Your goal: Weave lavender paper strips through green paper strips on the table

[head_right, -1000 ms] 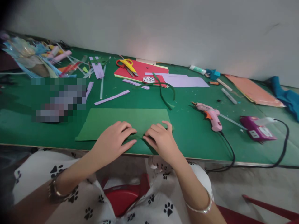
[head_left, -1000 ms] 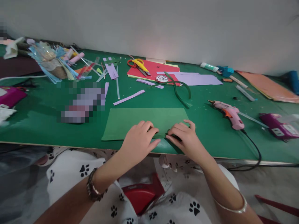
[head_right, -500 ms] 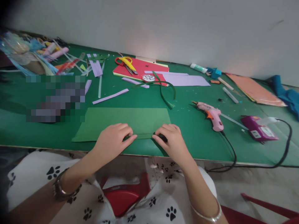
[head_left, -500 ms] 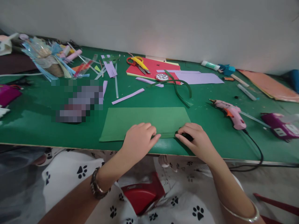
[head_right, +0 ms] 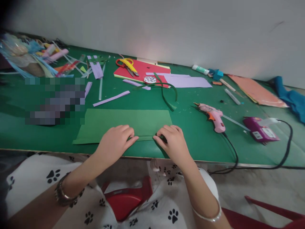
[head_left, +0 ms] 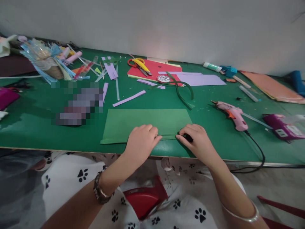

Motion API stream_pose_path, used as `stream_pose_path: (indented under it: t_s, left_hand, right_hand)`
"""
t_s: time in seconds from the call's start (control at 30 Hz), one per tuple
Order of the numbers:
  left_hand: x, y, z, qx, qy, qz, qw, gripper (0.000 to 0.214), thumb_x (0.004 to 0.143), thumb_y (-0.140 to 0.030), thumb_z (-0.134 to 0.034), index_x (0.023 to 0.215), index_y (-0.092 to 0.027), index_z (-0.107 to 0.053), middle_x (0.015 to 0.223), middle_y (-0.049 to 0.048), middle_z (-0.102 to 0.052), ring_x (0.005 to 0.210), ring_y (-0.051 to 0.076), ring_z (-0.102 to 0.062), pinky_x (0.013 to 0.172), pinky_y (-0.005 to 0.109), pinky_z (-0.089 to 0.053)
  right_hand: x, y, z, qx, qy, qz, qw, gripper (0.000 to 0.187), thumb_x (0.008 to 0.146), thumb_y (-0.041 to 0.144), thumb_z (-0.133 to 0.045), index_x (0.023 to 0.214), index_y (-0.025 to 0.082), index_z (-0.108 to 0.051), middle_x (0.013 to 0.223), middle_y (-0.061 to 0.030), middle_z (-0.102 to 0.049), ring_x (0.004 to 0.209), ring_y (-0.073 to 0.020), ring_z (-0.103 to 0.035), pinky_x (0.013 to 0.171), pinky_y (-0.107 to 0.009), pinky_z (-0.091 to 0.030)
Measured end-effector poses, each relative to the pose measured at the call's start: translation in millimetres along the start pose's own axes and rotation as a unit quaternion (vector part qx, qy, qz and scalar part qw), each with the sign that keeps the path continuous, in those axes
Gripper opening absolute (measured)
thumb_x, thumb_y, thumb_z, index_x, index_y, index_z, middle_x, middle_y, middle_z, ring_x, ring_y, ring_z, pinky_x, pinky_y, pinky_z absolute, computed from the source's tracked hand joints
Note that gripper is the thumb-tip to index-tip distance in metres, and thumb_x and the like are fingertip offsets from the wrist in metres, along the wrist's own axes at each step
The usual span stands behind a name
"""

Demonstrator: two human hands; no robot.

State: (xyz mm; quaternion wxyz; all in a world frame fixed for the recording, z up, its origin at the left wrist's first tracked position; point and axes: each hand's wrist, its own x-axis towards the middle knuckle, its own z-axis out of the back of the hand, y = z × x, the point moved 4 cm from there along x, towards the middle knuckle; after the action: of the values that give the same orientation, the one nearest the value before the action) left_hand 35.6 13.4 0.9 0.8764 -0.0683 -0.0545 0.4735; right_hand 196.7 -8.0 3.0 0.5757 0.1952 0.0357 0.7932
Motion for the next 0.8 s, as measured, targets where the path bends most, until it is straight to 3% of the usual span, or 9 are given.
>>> stream_pose_path:
  t_s: [0.23,0.43,0.53,0.6,0.7,0.73,0.8]
  left_hand:
    - [-7.1,13.4,5.1,-0.023,-0.026,0.023,0.999,0.016,0.084,-0.027,-0.052,0.071,-0.017,-0.053,0.07,0.0001,-0.056,0.066,0.016,-0.052,0.055,0.027,-0.033]
    - [-23.1,33.0,9.6,-0.043,-0.027,0.053,0.997,0.015,0.083,-0.025,-0.05,0.071,-0.018,-0.053,0.07,-0.0008,-0.056,0.062,0.013,-0.051,0.054,0.024,-0.034]
    - [-27.7,46.9,16.9,-0.044,-0.023,0.045,0.998,0.013,0.083,-0.026,-0.05,0.076,-0.018,-0.056,0.076,0.0009,-0.059,0.069,0.015,-0.054,0.058,0.025,-0.038]
    - [-27.6,67.6,31.3,-0.025,-0.057,0.042,0.997,0.015,0.085,-0.028,-0.047,0.086,-0.017,-0.058,0.088,0.0039,-0.063,0.084,0.019,-0.056,0.068,0.028,-0.042]
    - [-26.4,118.1,62.6,0.024,-0.166,0.111,0.98,0.03,0.091,-0.026,-0.03,0.104,-0.017,-0.055,0.097,0.0031,-0.064,0.099,0.019,-0.052,0.088,0.037,-0.039]
    - [-25.9,135.7,70.2,0.037,-0.176,0.143,0.973,0.034,0.092,-0.027,-0.025,0.105,-0.018,-0.055,0.093,0.0016,-0.065,0.098,0.019,-0.052,0.091,0.04,-0.037]
    - [-24.5,163.9,77.6,0.056,-0.131,0.192,0.971,0.039,0.093,-0.03,-0.021,0.113,-0.017,-0.052,0.093,0.0009,-0.065,0.099,0.021,-0.053,0.096,0.048,-0.032]
  right_hand:
    - [0.5,-2.6,0.7,-0.002,-0.007,-0.008,1.0,0.023,0.085,0.031,-0.045,0.065,0.02,-0.049,0.066,-0.0007,-0.055,0.064,-0.0152,-0.049,0.068,-0.031,-0.034]
    - [-6.2,-26.6,11.1,0.008,-0.025,-0.029,0.999,0.024,0.083,0.032,-0.045,0.063,0.02,-0.048,0.068,-0.0033,-0.054,0.066,-0.0173,-0.048,0.065,-0.031,-0.036]
    - [-10.8,-33.8,14.5,0.003,-0.041,-0.03,0.999,0.024,0.084,0.033,-0.044,0.064,0.02,-0.049,0.069,-0.0038,-0.054,0.067,-0.018,-0.049,0.066,-0.032,-0.037]
    - [-12.6,-34.7,14.5,-0.002,-0.048,-0.025,0.999,0.025,0.085,0.034,-0.042,0.065,0.02,-0.049,0.069,-0.0039,-0.054,0.067,-0.0181,-0.049,0.065,-0.033,-0.037]
    - [-13.4,-34.3,13.2,-0.002,-0.055,-0.022,0.998,0.026,0.085,0.035,-0.042,0.064,0.021,-0.049,0.069,-0.0039,-0.054,0.066,-0.0182,-0.049,0.065,-0.033,-0.038]
    - [-13.4,-34.2,12.8,0.0,-0.057,-0.022,0.998,0.026,0.085,0.036,-0.042,0.064,0.021,-0.049,0.069,-0.0039,-0.054,0.066,-0.0182,-0.049,0.065,-0.033,-0.038]
    - [-13.3,-34.4,12.3,0.004,-0.061,-0.021,0.998,0.027,0.085,0.036,-0.042,0.064,0.021,-0.049,0.069,-0.0039,-0.054,0.066,-0.0183,-0.049,0.065,-0.034,-0.038]
